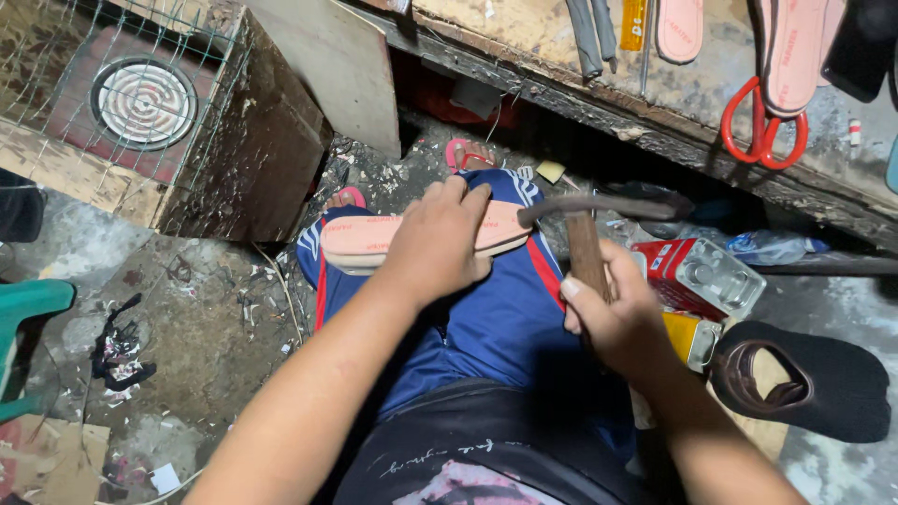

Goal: The person sits and assembles shoes on wooden lasts: they trim a strap with shears, fit a black upper over the last, hammer pink insole boards flat on the lasts, press and tap the insoles into place, and pull the finished shoe off the last, working on one shoe at a time on their lap.

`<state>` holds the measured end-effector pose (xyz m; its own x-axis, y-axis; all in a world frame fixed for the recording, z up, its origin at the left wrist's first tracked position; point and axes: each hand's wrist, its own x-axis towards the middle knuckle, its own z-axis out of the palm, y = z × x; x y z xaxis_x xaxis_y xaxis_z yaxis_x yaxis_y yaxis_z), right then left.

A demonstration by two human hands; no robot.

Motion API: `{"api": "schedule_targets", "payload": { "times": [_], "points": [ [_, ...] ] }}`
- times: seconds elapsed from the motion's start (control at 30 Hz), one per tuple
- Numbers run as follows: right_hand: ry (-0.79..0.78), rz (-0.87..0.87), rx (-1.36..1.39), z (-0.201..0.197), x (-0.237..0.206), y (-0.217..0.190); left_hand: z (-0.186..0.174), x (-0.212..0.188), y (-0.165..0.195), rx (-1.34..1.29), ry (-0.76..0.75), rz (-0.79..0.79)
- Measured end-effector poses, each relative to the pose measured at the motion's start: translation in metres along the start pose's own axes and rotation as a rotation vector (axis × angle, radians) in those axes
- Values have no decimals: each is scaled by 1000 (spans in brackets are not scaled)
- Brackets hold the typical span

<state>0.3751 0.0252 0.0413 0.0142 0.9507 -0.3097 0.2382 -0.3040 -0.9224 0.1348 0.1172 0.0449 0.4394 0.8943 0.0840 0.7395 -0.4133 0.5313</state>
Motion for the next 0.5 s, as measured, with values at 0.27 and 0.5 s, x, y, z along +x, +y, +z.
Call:
{"api": "schedule_targets", "payload": {
  "times": [0.27, 0.5],
  "points": [
    [55, -12, -257, 2, -15, -2, -4, 4, -21, -121, -101, -3],
    [8, -321, -86, 6, -23, -29, -1, 5, -26, -105, -47, 19]
  ]
}}
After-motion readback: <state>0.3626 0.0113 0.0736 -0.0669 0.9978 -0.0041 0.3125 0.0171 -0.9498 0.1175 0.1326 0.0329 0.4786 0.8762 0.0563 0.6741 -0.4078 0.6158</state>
